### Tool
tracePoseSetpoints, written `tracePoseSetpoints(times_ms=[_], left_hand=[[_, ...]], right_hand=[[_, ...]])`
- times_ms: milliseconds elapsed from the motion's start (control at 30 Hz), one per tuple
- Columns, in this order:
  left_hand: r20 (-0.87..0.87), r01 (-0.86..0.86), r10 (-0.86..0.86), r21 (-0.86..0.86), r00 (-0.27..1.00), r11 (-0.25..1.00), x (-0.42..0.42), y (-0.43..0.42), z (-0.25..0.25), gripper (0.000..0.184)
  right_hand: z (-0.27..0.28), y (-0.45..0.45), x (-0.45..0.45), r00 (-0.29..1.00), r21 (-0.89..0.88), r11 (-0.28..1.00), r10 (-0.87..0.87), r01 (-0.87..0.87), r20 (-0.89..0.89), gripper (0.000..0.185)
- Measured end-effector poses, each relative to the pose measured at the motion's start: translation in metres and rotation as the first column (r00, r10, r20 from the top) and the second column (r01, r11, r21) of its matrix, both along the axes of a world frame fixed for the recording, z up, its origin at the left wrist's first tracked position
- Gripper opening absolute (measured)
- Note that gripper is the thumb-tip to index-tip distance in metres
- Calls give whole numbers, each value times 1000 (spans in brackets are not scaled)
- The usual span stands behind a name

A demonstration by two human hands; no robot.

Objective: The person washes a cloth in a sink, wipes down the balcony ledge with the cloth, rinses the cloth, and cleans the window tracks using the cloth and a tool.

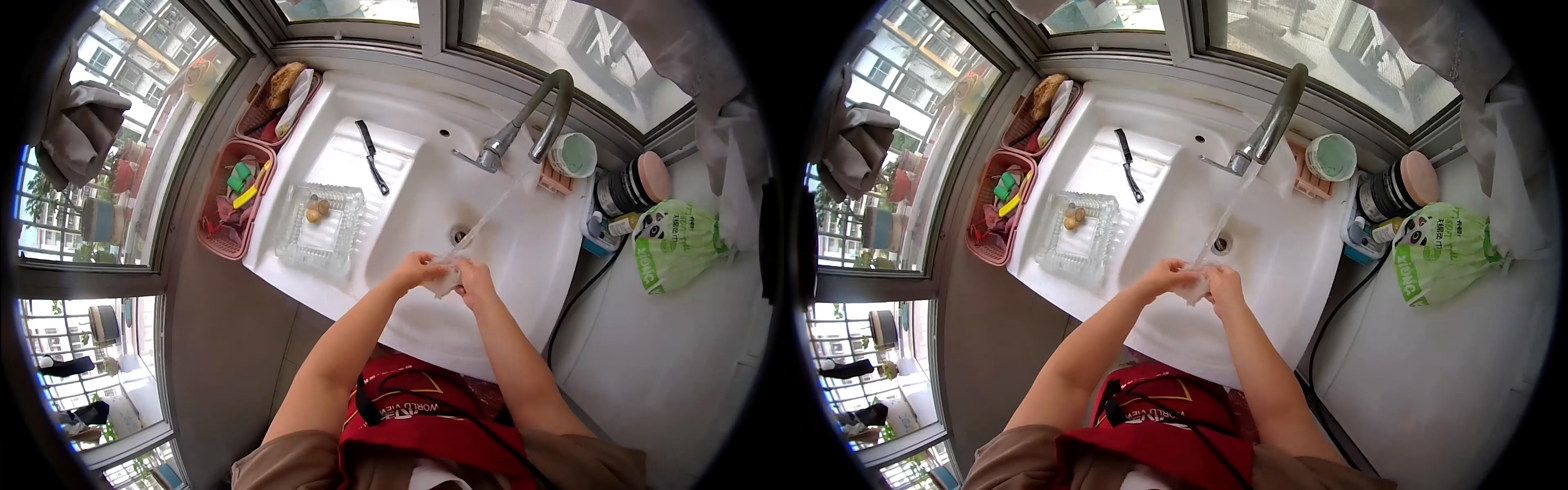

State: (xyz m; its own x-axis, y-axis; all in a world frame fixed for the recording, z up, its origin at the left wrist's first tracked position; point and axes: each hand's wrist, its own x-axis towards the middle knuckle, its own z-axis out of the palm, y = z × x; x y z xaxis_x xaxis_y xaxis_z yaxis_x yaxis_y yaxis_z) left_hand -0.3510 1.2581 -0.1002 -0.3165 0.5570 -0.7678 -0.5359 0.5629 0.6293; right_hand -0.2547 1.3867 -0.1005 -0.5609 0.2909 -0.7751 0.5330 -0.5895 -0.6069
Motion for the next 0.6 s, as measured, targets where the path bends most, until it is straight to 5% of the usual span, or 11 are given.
tracePoseSetpoints(times_ms=[100, 233, 267, 300, 333, 367, 400, 433, 500, 533, 600], left_hand=[[-221, 5, -11, -27, 975, 1000, -13, -11, -13, 36], [-246, 9, -41, -130, 968, 991, -19, -5, 14, 44], [138, -349, 386, -233, 912, 908, -15, 4, 18, 49], [421, -578, 729, -444, 540, 684, -13, 11, 20, 54], [419, -583, 732, -443, 537, 681, -11, 15, 20, 54], [497, -625, 691, -327, 524, 709, -5, 18, 18, 55], [569, -668, 642, -204, 514, 716, -1, 20, 17, 55], [572, -668, 640, -203, 512, 716, 8, 22, 17, 55], [630, -755, 503, 214, 592, 620, 24, 28, 15, 43], [632, -755, 502, 211, 590, 620, 28, 30, 14, 43], [610, -749, 539, 141, 580, 647, 26, 32, 10, 36]], right_hand=[[2, 13, 0, 1000, 47, 999, -15, 15, -1, 19], [-13, 2, 0, 982, 85, 996, -23, 40, -187, 24], [-5, -13, -4, 973, 138, 990, 31, 1, -228, 23], [5, -26, -10, 959, 194, 980, 91, -39, -268, 22], [15, -38, -12, 958, 193, 980, 96, -43, -271, 22], [25, -49, -11, 877, 595, 803, 297, -16, -377, 23], [34, -56, -12, 770, 871, 481, 518, 98, -373, 24], [41, -59, -11, 770, 873, 478, 521, 95, -369, 24], [49, -58, -7, 783, 884, 451, 592, -124, -193, 32], [38, -52, -10, 784, 883, 452, 591, -127, -190, 32], [12, -34, -31, 963, 847, 530, 205, 40, -174, 42]])
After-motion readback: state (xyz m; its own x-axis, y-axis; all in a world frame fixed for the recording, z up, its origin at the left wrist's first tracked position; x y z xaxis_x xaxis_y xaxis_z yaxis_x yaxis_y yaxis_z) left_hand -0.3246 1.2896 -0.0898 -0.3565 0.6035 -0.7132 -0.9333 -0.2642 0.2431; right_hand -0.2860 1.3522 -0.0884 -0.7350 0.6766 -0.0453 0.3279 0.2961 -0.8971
